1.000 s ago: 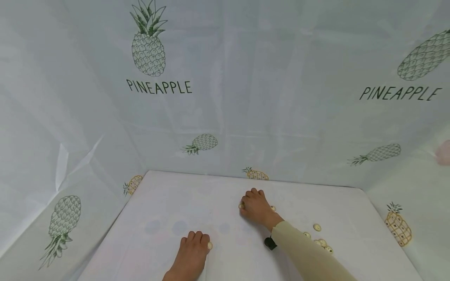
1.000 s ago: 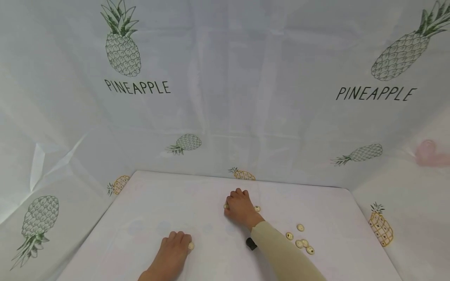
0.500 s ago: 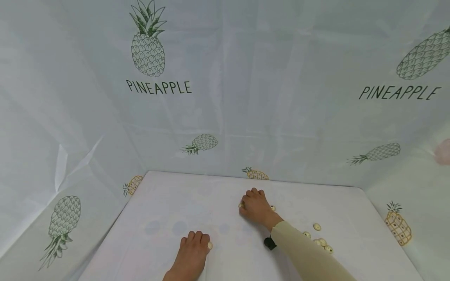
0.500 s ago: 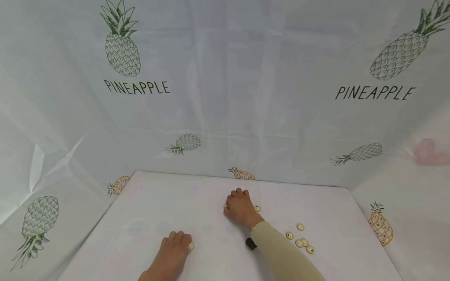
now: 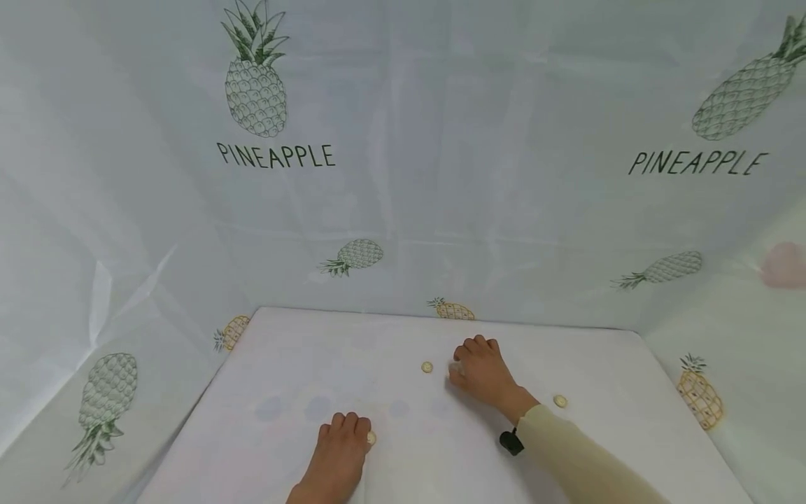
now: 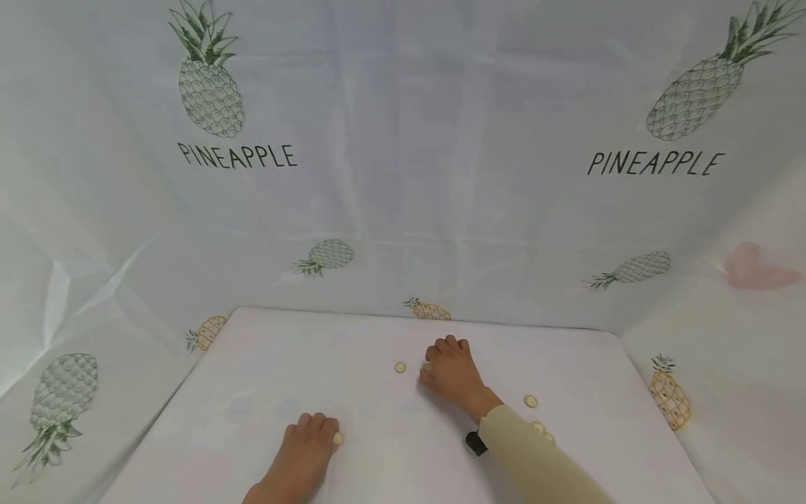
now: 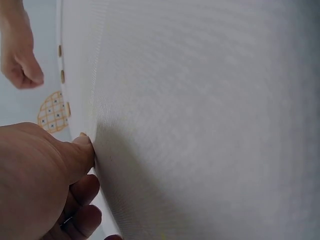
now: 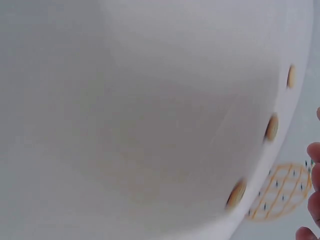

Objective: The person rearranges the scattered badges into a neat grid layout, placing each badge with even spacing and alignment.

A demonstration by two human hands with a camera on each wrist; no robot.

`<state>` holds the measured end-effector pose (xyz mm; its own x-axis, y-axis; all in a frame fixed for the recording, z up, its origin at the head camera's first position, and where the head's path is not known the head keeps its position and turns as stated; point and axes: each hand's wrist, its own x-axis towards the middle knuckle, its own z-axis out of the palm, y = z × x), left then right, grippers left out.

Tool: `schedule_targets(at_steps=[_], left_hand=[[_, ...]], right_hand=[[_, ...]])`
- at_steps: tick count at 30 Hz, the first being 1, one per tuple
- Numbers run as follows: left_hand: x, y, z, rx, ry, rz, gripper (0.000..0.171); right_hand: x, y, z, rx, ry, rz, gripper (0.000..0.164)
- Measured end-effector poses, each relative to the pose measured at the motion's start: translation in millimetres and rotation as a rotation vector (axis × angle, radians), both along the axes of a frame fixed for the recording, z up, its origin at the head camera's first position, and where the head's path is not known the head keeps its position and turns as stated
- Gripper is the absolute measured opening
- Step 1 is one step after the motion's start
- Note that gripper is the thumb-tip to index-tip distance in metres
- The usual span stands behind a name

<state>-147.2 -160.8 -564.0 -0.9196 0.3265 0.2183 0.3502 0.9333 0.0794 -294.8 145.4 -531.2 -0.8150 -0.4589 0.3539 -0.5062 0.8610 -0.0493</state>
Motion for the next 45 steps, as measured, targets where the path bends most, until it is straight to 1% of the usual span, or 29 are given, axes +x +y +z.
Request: schedule_targets(at_steps=[3, 7, 9, 14, 18, 23, 27, 30, 35, 40, 45], left_hand=[[1.2, 0, -1.4, 0.000, 0.002, 0.006, 0.026], [2.6, 0, -2.3, 0.005, 0.025, 0.003, 0.027], [2.0, 0, -1.4, 0.003, 0.042, 0.000, 0.028], [0.8, 3, 1.2, -0.014, 0.057, 0.010, 0.025], [0.7, 4, 1.6, -0.028, 0.040, 0.013, 0.024], [-0.7, 7, 4.2, -0.042, 0.024, 0.003, 0.021], [0.8, 8, 6.2, -0.034, 0.004, 0.009, 0.020], [1.8, 8, 6.0, -0.029, 0.002, 0.007, 0.021], [2.2, 7, 4.2, -0.015, 0.015, 0.018, 0.023], [2.1, 7, 4.3, -0.011, 0.007, 0.027, 0.024], [2.9, 8, 4.4, -0.003, 0.011, 0.020, 0.025]], right_hand=[[9.2, 22, 2.3, 0.002, 0.031, -0.008, 0.018], [22.8, 47, 5.4, -0.004, 0.079, -0.009, 0.017], [30.0, 58, 6.5, 0.002, 0.103, -0.014, 0.017], [48.8, 80, 6.4, 0.033, 0.140, -0.029, 0.017], [61.8, 97, 3.5, 0.049, 0.173, -0.022, 0.016], [76.3, 123, 1.0, 0.058, 0.233, -0.011, 0.020], [82.4, 144, 3.2, 0.064, 0.273, 0.000, 0.021], [87.0, 160, 6.6, 0.065, 0.291, -0.006, 0.021], [93.4, 179, 8.1, 0.089, 0.285, -0.036, 0.025], [99.8, 183, -3.1, 0.101, 0.268, -0.027, 0.033], [98.7, 175, -15.0, 0.113, 0.259, -0.004, 0.032]])
